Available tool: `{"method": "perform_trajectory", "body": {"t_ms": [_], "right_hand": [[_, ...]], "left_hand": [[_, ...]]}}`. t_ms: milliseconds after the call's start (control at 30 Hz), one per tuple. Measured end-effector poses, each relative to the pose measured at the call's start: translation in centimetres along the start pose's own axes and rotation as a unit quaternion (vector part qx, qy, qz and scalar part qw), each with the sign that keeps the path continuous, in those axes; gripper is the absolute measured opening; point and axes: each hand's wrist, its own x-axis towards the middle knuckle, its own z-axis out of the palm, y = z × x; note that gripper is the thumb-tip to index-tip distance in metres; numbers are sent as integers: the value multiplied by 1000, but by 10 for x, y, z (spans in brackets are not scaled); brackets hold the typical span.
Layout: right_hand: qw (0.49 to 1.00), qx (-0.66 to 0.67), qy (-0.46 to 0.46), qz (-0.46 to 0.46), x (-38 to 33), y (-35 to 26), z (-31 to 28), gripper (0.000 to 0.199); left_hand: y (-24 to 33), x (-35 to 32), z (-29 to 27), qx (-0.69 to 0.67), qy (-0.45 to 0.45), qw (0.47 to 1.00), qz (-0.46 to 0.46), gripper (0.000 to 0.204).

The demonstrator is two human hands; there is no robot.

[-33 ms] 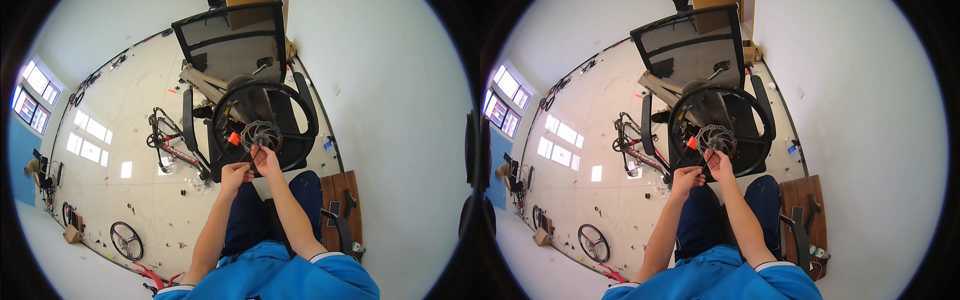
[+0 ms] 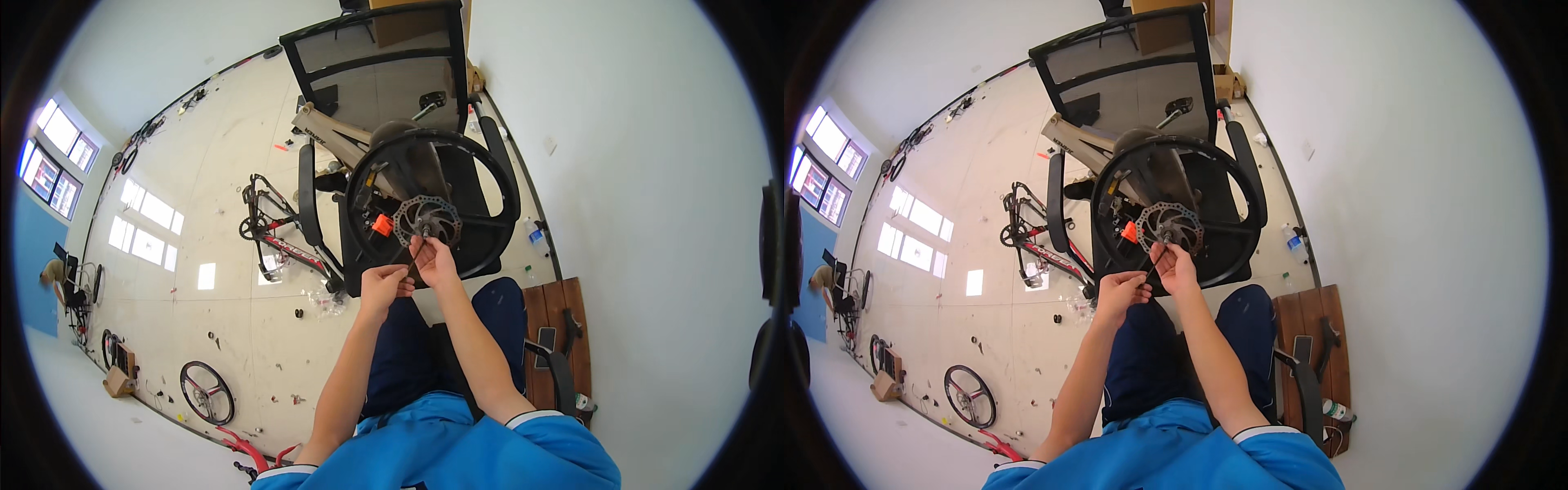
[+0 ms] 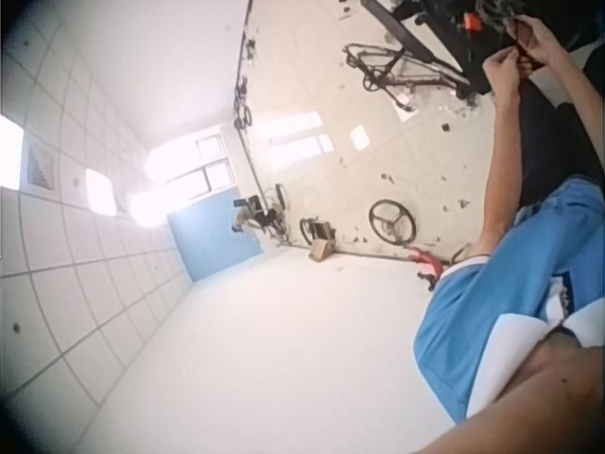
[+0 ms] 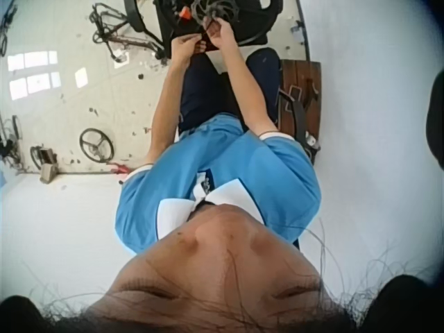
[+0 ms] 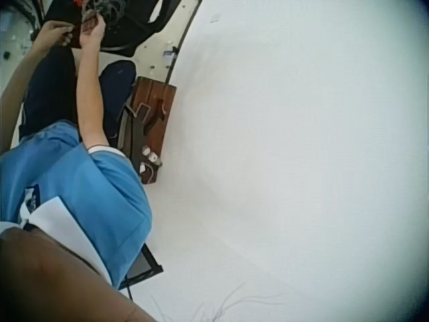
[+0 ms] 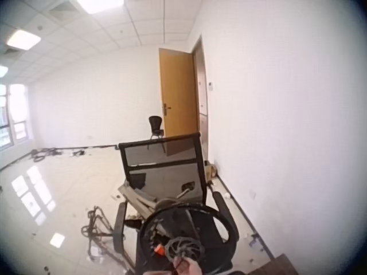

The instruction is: The person uses a hammer to tap a small metal piece onto a bicycle handlebar grip. They then pick up a bicycle disc brake rotor and use a screwdriver to tighten the bolts securing it to the hub.

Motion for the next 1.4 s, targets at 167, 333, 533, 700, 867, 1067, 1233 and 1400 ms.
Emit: {"method": "perform_trajectory", "body": {"t_ms": [167,333,533,700,867,1067,1233,1400], "right_hand": [[989,-123,42,-66,-27,-1,-26,22],[517,-750,107,-399,-7,-47,-74,16],[259,-879,56,-397,69,-73,-86,11],[322,-904,74,-273,82,-80,-78,15],[385,-803,61,-451,36,-72,-66,17],[630,-652,79,-413,-59,-40,-68,12],[665,-638,65,-384,-98,-16,-91,13],[675,-638,56,-366,-111,-16,-96,13]], "left_hand": [[-20,-30,-21,51,-28,998,11,24],[-43,-58,-32,51,-15,999,-11,20],[-46,-59,-24,43,-20,999,-16,21],[-39,-52,-29,49,18,999,3,18],[-13,-34,-18,60,81,985,138,15],[-6,-6,0,71,61,980,174,14],[-6,8,9,95,71,974,191,13],[-9,10,10,101,89,972,192,13]]}}
